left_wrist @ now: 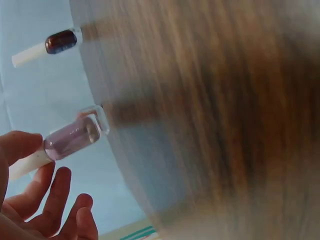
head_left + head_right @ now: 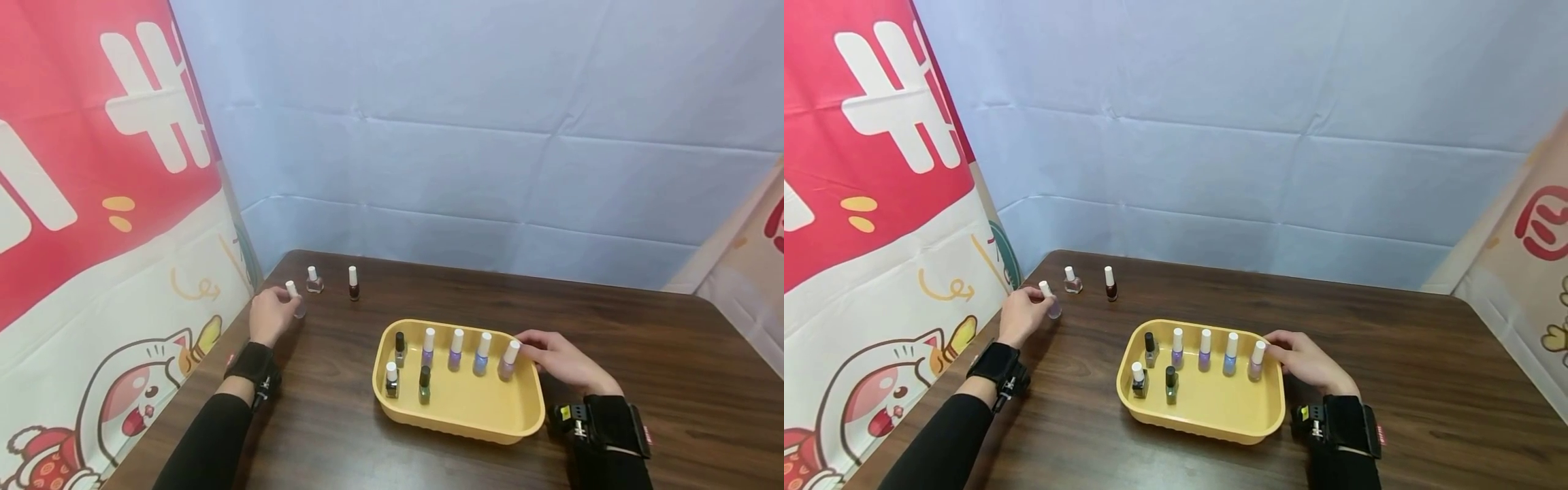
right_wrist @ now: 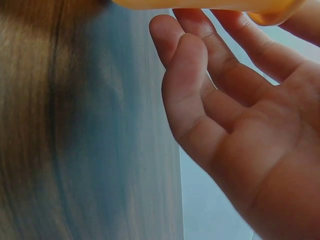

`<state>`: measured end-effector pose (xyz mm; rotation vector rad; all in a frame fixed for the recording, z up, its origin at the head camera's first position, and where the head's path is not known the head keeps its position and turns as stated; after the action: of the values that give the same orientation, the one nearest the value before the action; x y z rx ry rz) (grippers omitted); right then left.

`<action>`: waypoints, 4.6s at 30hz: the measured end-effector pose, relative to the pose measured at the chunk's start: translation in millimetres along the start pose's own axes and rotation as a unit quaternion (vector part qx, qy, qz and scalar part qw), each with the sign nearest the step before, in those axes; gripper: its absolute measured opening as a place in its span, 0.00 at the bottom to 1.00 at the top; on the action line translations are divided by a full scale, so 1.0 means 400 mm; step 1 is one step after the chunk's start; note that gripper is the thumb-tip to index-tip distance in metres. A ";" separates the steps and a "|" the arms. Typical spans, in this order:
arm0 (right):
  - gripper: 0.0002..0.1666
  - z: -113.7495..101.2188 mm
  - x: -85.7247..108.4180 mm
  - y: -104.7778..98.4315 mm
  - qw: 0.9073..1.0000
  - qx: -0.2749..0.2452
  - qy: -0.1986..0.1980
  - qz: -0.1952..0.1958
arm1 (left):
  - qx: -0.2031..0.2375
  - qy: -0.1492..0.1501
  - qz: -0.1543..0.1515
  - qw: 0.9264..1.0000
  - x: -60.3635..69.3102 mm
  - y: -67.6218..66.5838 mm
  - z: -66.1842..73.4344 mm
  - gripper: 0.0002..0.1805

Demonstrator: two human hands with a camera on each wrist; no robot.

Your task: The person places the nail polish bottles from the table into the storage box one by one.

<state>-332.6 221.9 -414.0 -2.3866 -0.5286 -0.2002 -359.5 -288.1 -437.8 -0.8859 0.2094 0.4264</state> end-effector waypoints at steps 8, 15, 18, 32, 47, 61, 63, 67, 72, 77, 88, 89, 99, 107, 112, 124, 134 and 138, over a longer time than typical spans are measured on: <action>0.25 -0.005 -0.006 0.002 1.000 -0.003 -0.002 -0.002 | -0.010 0.050 -0.021 0.998 0.019 0.000 0.053 0.17; 0.25 -0.007 -0.009 0.005 1.000 0.003 0.006 0.001 | -0.006 0.095 -0.039 0.995 0.048 -0.010 0.127 0.15; 0.25 -0.008 -0.011 0.004 1.000 0.008 0.004 0.003 | -0.004 0.112 -0.042 0.993 0.061 -0.018 0.165 0.15; 0.24 -0.015 -0.013 0.007 1.000 0.006 -0.015 0.000 | 0.014 0.190 -0.062 0.980 0.142 -0.048 0.325 0.11; 0.24 -0.013 -0.015 0.009 1.000 0.002 -0.012 0.002 | 0.007 0.256 -0.063 0.965 0.215 -0.037 0.417 0.10; 0.24 -0.016 -0.017 0.009 1.000 -0.005 -0.017 -0.003 | 0.025 0.316 -0.061 0.947 0.271 -0.006 0.497 0.07; 0.24 -0.018 -0.017 0.009 1.000 -0.001 -0.021 -0.004 | 0.025 0.321 -0.058 0.945 0.277 -0.001 0.505 0.08; 0.23 -0.021 -0.016 0.009 1.000 0.008 -0.019 0.001 | 0.022 0.325 -0.059 0.944 0.289 0.012 0.518 0.08; 0.23 -0.022 -0.015 0.009 1.000 0.007 -0.017 0.002 | 0.032 0.329 -0.072 0.941 0.306 0.027 0.531 0.08; 0.24 -0.020 -0.015 0.009 1.000 0.001 -0.019 -0.006 | 0.047 0.335 -0.078 0.938 0.318 0.044 0.543 0.09; 0.23 -0.022 -0.013 0.009 1.000 0.010 -0.017 0.002 | 0.035 0.361 -0.069 0.929 0.335 0.087 0.558 0.07; 0.23 -0.022 -0.012 0.009 1.000 0.010 -0.016 0.002 | 0.030 0.364 -0.069 0.928 0.337 0.091 0.559 0.07; 0.23 -0.021 -0.011 0.008 1.000 0.012 -0.015 0.004 | 0.002 0.362 -0.065 0.930 0.351 0.125 0.565 0.09; 0.23 -0.023 -0.011 0.007 1.000 0.011 -0.021 0.002 | -0.027 0.350 -0.069 0.934 0.361 0.154 0.558 0.10; 0.23 -0.023 -0.010 0.007 1.000 0.007 -0.023 0.001 | -0.046 0.349 -0.080 0.932 0.364 0.167 0.554 0.11; 0.24 -0.021 -0.013 0.010 1.000 0.005 -0.011 0.000 | -0.076 0.355 -0.082 0.928 0.370 0.188 0.548 0.21; 0.25 -0.021 -0.014 0.011 1.000 -0.004 -0.001 -0.002 | -0.090 0.357 -0.080 0.926 0.373 0.200 0.548 0.20; 0.25 -0.019 -0.013 0.009 1.000 -0.004 -0.005 -0.003 | -0.093 0.353 -0.083 0.927 0.375 0.201 0.547 0.20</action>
<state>-335.8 212.7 -411.9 -2.3942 -0.5416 -0.1925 -260.4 -30.6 -411.1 -1.2131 0.7592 -0.0521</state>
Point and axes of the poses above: each hand's wrist, its own x-axis away from the middle knuckle, its own y-axis out of the palm, z = x × y, the point moved 2 cm from there along -x, towards the middle knuckle, and after that the axes turned 9 degrees about y, right-handed, at the moved point
